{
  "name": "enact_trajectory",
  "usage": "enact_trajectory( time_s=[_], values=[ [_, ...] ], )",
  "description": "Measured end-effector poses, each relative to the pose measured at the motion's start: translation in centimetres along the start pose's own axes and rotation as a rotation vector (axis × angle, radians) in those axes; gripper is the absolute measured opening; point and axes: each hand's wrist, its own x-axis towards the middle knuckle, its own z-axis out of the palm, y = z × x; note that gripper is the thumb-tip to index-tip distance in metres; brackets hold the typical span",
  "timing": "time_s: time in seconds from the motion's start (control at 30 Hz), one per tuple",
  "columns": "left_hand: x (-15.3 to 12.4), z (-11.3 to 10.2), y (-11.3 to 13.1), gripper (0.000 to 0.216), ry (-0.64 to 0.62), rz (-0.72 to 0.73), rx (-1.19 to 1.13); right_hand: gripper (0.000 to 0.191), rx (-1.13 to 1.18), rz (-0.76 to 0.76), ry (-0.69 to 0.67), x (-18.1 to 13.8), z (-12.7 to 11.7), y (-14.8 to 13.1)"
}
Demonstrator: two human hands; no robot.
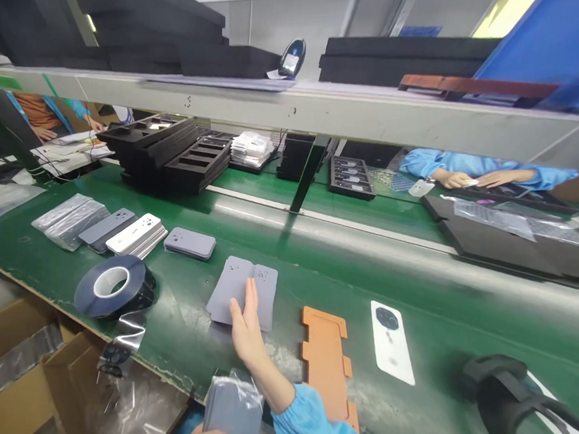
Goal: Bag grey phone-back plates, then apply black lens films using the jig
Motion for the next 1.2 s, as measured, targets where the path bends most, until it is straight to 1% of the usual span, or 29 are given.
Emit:
enact_trajectory(
  time_s=[0.1,0.17,0.23,0.27,0.33,0.4,0.47,0.5,0.57,0.63,0.7,0.73,0.8,0.87,0.9,0.93,1.0,1.07,1.1,1.13,1.2],
  values=[
    [0.2,0.4,-0.3,0.05,0.019,0.052,-0.079,0.069,0.011,-0.012,0.029,-1.4,-3.5,-0.5],
    [0.4,0.9,0.0,0.05,0.049,0.085,-0.12,0.062,0.125,0.064,0.024,-3.3,-6.2,-0.2],
    [0.6,1.4,0.5,0.047,0.085,0.097,-0.116,0.064,0.212,0.155,0.018,-6.1,-8.0,0.8],
    [0.8,1.6,0.8,0.047,0.104,0.102,-0.106,0.068,0.231,0.197,-0.006,-7.7,-8.4,1.4],
    [1.3,1.9,1.0,0.049,0.148,0.116,-0.081,0.074,0.265,0.284,-0.084,-10.9,-8.2,2.5],
    [1.9,2.3,1.1,0.055,0.178,0.14,-0.052,0.064,0.267,0.36,-0.096,-13.5,-7.4,3.1],
    [2.4,2.6,1.0,0.059,0.188,0.174,-0.024,0.057,0.265,0.385,-0.043,-14.9,-7.0,3.1],
    [2.5,2.8,1.0,0.059,0.176,0.183,-0.012,0.058,0.273,0.375,-0.005,-15.1,-7.2,2.9],
    [2.6,3.1,1.0,0.056,0.121,0.175,0.013,0.062,0.293,0.334,0.047,-14.8,-8.2,2.1],
    [2.6,3.3,0.9,0.053,0.047,0.138,0.043,0.067,0.26,0.292,0.037,-14.1,-9.8,1.3],
    [2.4,3.4,0.7,0.054,0.016,0.094,0.054,0.07,0.154,0.276,0.01,-13.5,-11.0,0.7],
    [2.4,3.4,0.6,0.057,0.022,0.079,0.053,0.069,0.096,0.276,-0.011,-13.3,-11.3,0.6],
    [2.2,3.3,0.4,0.062,0.049,0.074,0.045,0.057,0.022,0.284,-0.086,-13.1,-11.3,0.6],
    [2.1,3.2,0.3,0.062,0.094,0.088,0.023,0.046,0.019,0.297,-0.149,-13.0,-10.9,1.1],
    [2.1,3.1,0.3,0.06,0.121,0.088,-0.003,0.046,0.041,0.303,-0.138,-13.0,-10.8,1.4],
    [2.0,3.0,0.3,0.059,0.152,0.084,-0.04,0.046,0.079,0.306,-0.09,-12.9,-10.8,1.8],
    [1.7,2.7,0.5,0.056,0.196,0.071,-0.113,0.042,0.18,0.303,0.068,-12.7,-11.4,2.6],
    [1.4,2.3,0.7,0.052,0.19,0.091,-0.137,0.027,0.281,0.274,0.211,-12.3,-12.4,3.1],
    [1.3,2.2,0.7,0.051,0.18,0.113,-0.128,0.02,0.312,0.253,0.25,-12.1,-12.8,3.2],
    [1.2,2.0,0.8,0.049,0.163,0.133,-0.115,0.017,0.324,0.236,0.257,-12.0,-13.2,3.1],
    [1.0,1.7,0.8,0.047,0.14,0.156,-0.091,0.023,0.294,0.225,0.184,-11.7,-13.3,2.7]
  ],
)
